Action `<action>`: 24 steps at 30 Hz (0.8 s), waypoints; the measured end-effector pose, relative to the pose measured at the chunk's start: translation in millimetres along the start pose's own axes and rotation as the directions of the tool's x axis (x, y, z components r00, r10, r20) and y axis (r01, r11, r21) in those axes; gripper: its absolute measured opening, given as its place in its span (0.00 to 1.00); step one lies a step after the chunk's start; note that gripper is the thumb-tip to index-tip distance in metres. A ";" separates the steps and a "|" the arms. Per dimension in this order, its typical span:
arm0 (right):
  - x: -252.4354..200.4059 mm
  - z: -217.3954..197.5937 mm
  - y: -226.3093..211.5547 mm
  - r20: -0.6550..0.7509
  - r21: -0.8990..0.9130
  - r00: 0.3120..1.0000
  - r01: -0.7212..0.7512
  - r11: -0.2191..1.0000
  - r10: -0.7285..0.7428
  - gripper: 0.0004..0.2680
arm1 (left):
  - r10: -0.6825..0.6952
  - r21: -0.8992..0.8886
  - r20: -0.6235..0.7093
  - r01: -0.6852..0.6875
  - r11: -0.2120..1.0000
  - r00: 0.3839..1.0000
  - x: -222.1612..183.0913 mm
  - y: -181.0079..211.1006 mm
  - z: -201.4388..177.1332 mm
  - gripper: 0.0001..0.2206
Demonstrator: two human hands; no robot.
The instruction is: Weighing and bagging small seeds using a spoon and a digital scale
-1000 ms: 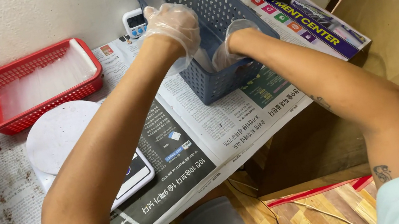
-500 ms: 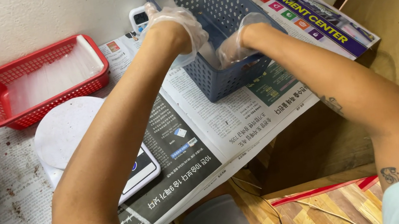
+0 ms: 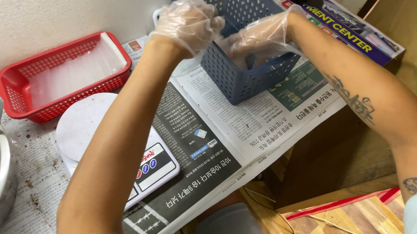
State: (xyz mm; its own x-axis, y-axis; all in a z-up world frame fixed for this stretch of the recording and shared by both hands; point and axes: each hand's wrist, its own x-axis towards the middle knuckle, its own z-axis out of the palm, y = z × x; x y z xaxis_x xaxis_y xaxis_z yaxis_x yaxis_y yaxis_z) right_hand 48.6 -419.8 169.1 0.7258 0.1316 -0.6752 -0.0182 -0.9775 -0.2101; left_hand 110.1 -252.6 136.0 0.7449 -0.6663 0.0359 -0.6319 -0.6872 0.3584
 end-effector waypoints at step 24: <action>71.5 -13.5 -45.1 -0.818 -0.098 0.520 0.295 0.951 -0.245 0.26 | -0.277 0.673 -0.312 0.417 0.611 0.909 -114.7 -267.6 56.5 0.17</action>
State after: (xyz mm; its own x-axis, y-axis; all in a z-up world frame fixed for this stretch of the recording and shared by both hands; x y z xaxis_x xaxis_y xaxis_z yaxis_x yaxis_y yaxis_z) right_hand 110.6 -368.5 139.8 0.9445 0.1731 0.2793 0.2636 -0.9066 -0.3295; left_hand 181.7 -8.6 -16.7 0.9186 -0.3249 0.2249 -0.2195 -0.8928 -0.3934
